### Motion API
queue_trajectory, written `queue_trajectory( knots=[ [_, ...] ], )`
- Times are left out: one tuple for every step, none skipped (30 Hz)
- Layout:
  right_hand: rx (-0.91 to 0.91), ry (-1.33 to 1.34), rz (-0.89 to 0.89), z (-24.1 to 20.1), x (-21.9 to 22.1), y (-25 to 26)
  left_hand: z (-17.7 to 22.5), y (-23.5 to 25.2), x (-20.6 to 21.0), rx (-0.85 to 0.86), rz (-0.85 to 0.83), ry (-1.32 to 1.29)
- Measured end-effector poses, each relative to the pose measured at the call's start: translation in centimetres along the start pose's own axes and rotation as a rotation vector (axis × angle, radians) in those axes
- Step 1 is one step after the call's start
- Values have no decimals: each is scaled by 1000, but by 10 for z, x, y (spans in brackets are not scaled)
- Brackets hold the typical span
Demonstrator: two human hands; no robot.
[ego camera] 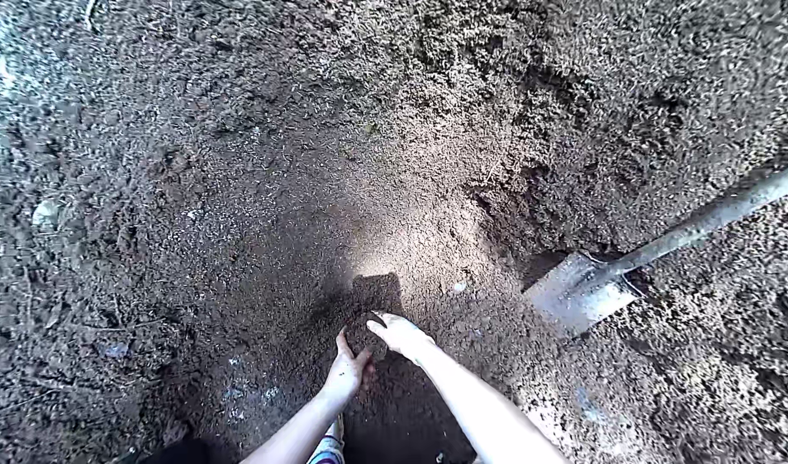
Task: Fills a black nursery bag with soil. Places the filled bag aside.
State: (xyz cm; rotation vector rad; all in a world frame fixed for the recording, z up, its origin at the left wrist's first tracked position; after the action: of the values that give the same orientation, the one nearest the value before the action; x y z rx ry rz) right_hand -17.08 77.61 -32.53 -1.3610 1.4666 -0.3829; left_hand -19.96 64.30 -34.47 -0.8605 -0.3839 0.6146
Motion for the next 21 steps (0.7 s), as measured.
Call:
queue_trajectory(
  knots=[
    [-14, -58, 38, -4, -1, 1, 1, 2, -1, 8, 28, -2],
    [-28, -101, 62, -6, -1, 2, 0, 3, -2, 15, 54, 3],
    [-43, -100, 58, -5, 0, 2, -2, 5, -3, 19, 75, 14],
    [-57, -61, 26, -2, 0, 2, -2, 5, -5, 27, 97, 34],
    [-53, 4, -16, 2, 1, 0, -1, 5, -8, 39, 120, 59],
    [-31, 90, -55, 8, 5, -3, -1, 6, -13, 41, 138, 74],
    [9, 183, -94, 18, 13, -7, -1, 8, -16, 46, 157, 74],
    [52, 268, -115, 26, 22, -11, -1, 10, -19, 62, 182, 73],
    [85, 344, -103, 31, 32, -14, 1, 10, -21, 74, 197, 78],
    [100, 382, -51, 32, 39, -17, 2, 9, -21, 80, 204, 99],
    [106, 363, 12, 32, 41, -18, 1, 7, -19, 82, 203, 122],
    [110, 312, 48, 30, 40, -19, 1, 6, -18, 84, 201, 140],
    [105, 262, 65, 27, 38, -20, 1, 5, -18, 86, 193, 168],
    [90, 211, 65, 25, 35, -20, 1, 5, -18, 83, 183, 216],
    [76, 158, 53, 22, 31, -22, 2, 4, -19, 73, 175, 284],
    [64, 110, 36, 20, 29, -26, 1, 4, -18, 56, 150, 354],
    [60, 82, 16, 17, 28, -30, 1, 2, -17, 32, 111, 401],
    [52, 72, 2, 14, 27, -35, 1, 0, -16, 14, 73, 417],
    [39, 78, -2, 12, 24, -40, 0, -1, -16, 14, 49, 408],
    [14, 117, 16, 12, 18, -43, 0, -3, -17, 24, 38, 406],
    [-28, 183, 61, 16, 8, -43, 1, -5, -20, 37, 35, 440]
  ],
)
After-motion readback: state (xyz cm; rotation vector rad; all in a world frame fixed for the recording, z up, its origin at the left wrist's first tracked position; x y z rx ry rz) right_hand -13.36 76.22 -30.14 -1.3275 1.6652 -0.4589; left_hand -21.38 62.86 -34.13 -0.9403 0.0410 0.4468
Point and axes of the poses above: each hand's wrist, its own y-axis towards the middle knuckle, its own x-axis out of the palm, z = x × y, the point moved 9 cm from there along y, towards the middle knuckle, and after that the axes turned 2 degrees about z, right-handed, at the moved point
